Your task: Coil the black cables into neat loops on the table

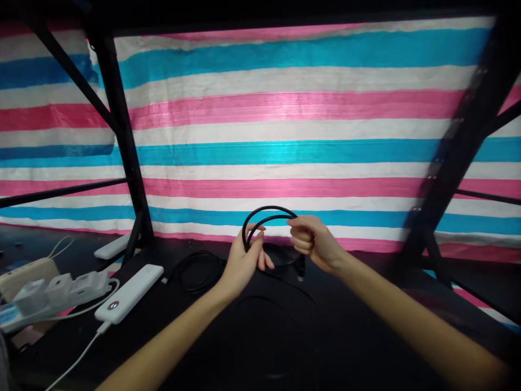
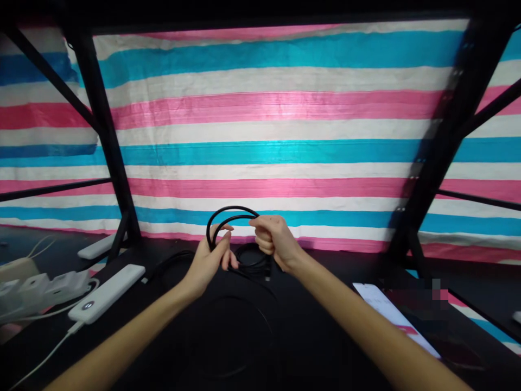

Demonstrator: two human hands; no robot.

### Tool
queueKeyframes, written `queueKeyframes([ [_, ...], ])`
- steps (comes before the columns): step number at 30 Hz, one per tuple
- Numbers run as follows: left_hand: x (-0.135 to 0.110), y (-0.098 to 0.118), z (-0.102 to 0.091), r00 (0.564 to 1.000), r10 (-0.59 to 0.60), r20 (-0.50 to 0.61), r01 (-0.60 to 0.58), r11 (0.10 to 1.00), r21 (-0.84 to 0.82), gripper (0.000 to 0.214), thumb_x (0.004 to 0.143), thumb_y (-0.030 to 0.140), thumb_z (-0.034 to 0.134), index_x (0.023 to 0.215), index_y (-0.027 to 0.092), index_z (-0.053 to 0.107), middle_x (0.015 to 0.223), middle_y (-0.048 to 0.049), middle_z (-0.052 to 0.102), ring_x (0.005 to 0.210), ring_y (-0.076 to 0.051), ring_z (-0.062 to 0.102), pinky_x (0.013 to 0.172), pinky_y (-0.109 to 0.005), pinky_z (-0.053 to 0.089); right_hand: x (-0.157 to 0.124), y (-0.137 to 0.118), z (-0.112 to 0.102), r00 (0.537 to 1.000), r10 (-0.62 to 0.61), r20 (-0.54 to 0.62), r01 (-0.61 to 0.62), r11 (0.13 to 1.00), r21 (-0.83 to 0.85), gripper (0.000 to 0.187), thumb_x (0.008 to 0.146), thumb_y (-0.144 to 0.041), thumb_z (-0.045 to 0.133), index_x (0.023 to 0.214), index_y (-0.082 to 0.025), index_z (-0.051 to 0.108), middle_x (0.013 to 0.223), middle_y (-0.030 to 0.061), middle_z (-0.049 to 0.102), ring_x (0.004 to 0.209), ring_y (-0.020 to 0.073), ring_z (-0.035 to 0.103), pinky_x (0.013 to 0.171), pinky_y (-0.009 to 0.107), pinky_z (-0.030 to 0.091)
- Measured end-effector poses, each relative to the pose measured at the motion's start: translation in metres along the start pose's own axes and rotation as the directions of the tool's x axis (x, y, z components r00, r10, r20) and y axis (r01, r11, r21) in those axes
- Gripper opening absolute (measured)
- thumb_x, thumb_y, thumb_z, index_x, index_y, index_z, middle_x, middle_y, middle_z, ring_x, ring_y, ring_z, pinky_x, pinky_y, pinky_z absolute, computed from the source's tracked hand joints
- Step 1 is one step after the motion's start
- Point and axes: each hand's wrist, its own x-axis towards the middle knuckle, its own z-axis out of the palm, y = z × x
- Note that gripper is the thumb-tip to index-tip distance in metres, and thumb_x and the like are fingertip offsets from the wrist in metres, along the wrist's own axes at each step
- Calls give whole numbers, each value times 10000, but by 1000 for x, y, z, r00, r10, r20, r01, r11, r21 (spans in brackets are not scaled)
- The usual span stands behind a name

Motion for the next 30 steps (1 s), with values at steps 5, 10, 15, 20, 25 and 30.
queueKeyframes([
  [5,-10,-5,24,991,133,-5,-133,989,-65,372,888,494,434,1117,205,386,445,97,470,519,-134,615,632,-245,475,5,24,8,985,-30,-171,79,955,286,446,633,-286,506,486,-225,90,396,-98,65,344,48,54,324,234,98],
  [10,-6,-2,9,994,111,1,-111,993,38,361,886,545,384,1043,222,420,380,134,316,263,-71,339,376,-185,345,9,25,-10,993,-104,-50,101,993,-69,234,619,-248,601,589,-204,373,516,-68,337,452,70,336,452,228,321],
  [15,-1,6,0,992,45,118,-76,961,267,275,866,474,483,914,203,481,384,105,335,293,-51,310,325,-161,217,-6,2,-23,899,-373,228,418,580,-700,527,663,-246,620,1171,-212,487,1102,87,586,983,210,561,832,360,438],
  [20,1,20,7,974,25,226,-85,962,259,305,817,393,589,981,226,392,394,133,366,286,-45,311,328,-141,204,-24,-8,-6,851,-282,443,477,59,-877,486,669,-203,584,1153,-161,571,1078,119,642,968,268,582,797,379,434],
  [25,1,19,5,971,50,233,-102,971,217,402,771,347,644,1013,239,342,462,129,421,368,-46,362,412,-144,240,-12,-6,-5,934,-8,356,337,348,-875,288,659,-47,418,738,-155,672,719,38,671,646,149,580,590,255,380],
  [30,-20,-5,-6,991,135,-21,-108,865,489,834,636,417,744,1277,210,251,1132,-139,562,1107,-261,541,919,-408,417,1,-8,-18,992,22,127,76,695,-715,171,641,-140,551,731,-154,696,618,6,614,562,116,502,542,240,343],
])
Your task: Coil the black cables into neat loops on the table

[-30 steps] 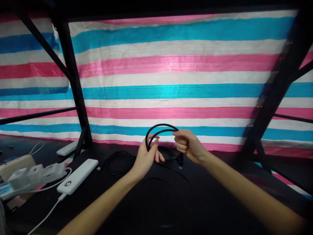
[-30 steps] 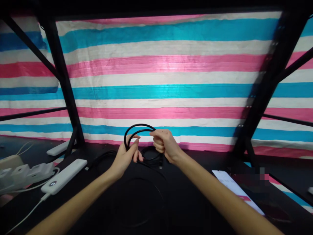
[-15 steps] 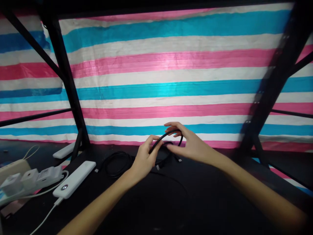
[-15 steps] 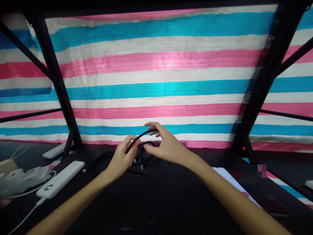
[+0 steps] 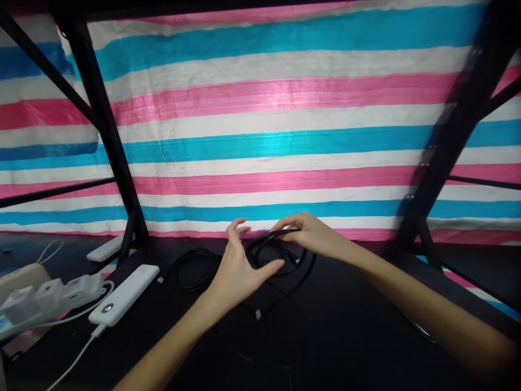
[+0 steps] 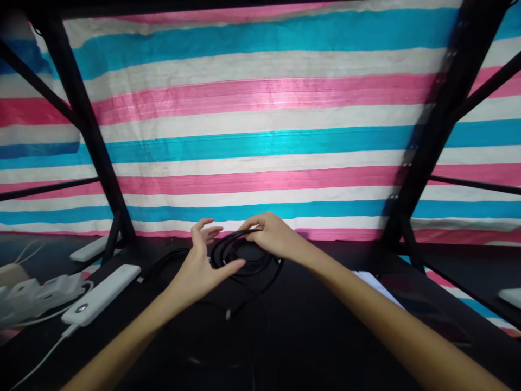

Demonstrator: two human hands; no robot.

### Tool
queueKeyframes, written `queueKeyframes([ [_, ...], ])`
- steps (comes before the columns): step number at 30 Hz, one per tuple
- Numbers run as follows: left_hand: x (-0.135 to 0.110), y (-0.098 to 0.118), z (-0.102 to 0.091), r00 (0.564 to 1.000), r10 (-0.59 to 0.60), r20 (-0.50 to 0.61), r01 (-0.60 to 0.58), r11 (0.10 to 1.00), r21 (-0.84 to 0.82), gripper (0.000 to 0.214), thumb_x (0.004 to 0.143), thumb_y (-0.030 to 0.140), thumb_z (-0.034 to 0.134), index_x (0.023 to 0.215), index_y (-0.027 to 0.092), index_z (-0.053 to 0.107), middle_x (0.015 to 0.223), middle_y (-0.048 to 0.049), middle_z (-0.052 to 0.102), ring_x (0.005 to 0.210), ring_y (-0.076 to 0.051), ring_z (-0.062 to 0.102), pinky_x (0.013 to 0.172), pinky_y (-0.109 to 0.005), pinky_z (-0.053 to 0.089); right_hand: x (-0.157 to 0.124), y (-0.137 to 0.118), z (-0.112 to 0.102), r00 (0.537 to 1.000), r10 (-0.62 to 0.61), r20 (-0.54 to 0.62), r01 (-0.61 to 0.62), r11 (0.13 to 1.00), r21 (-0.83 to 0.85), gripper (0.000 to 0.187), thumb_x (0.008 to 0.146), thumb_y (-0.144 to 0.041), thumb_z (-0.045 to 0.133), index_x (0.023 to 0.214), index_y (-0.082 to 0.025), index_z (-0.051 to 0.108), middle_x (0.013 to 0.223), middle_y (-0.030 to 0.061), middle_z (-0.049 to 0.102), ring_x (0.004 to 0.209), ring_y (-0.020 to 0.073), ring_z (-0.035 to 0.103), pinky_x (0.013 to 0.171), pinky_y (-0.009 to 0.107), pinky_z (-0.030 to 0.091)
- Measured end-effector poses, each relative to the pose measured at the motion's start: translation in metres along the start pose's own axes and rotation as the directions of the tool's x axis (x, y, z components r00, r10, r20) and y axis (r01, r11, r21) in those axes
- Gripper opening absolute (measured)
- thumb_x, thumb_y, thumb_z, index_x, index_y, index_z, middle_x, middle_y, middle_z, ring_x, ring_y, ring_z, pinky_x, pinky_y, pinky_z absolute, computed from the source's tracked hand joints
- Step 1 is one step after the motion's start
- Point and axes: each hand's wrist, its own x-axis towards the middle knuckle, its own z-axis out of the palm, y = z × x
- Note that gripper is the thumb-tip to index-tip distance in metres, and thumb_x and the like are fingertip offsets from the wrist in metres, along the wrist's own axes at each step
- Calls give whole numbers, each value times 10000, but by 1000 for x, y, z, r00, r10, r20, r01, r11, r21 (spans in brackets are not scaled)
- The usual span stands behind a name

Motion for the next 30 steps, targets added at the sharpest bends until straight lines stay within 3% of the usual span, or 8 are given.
queueKeyframes([
  [4,-26,-20,-5,923,-287,258,260,956,133,1095,594,533,736,1431,136,152,1381,-250,378,1295,-351,368,1034,-483,311,-1,-4,-11,995,75,-66,-57,970,235,195,675,-304,601,702,-128,680,435,-70,309,427,61,237,447,245,168],
  [7,-34,-26,-12,762,-398,511,334,917,218,790,698,600,610,1333,167,429,1267,-177,536,1164,-309,511,979,-429,375,-4,-11,-19,996,56,-74,-31,950,311,322,719,-433,622,768,-123,694,470,-83,223,447,58,176,455,256,128],
  [11,-35,-27,-23,714,-395,578,285,918,276,598,747,594,557,1161,162,581,960,-96,666,885,-247,612,799,-364,458,-7,-13,-28,987,32,-157,-5,986,167,422,709,-566,643,732,-149,698,465,-74,240,448,60,186,460,269,133],
  [14,-37,-20,-33,765,-393,511,312,919,240,570,820,585,455,1218,190,560,1069,-95,650,988,-241,587,888,-378,427,-8,-8,-34,972,-1,-236,10,999,35,439,690,-596,645,704,-162,714,447,-57,286,433,62,214,449,272,144],
  [17,-45,-3,-39,852,-201,484,185,979,81,525,875,566,361,1275,275,536,1349,-58,501,1245,-223,431,1055,-371,293,-8,-5,-33,951,-26,-308,20,1000,-22,430,684,-588,653,711,-166,734,433,-37,353,422,67,281,445,263,199],
  [21,-58,18,-30,782,-80,618,33,996,87,542,672,538,691,1158,302,644,1051,-43,676,985,-210,593,864,-284,440,-6,-9,-29,914,-44,-403,47,999,-4,429,719,-568,629,777,-161,753,478,9,507,452,90,414,455,251,266],
  [25,-55,15,-29,721,-73,689,92,996,10,218,777,373,638,762,191,759,646,-27,675,573,-119,572,549,-203,391,-6,-8,-34,903,-131,-410,86,988,-126,404,715,-552,639,780,-174,763,658,58,667,569,135,544,500,248,344],
  [30,-25,-8,-60,935,-88,342,86,996,21,331,833,336,518,612,144,672,474,25,432,463,-71,360,463,-195,257,-14,14,-58,948,-141,-284,43,944,-326,396,705,-540,649,794,-174,771,653,53,684,547,142,534,484,252,334],
])
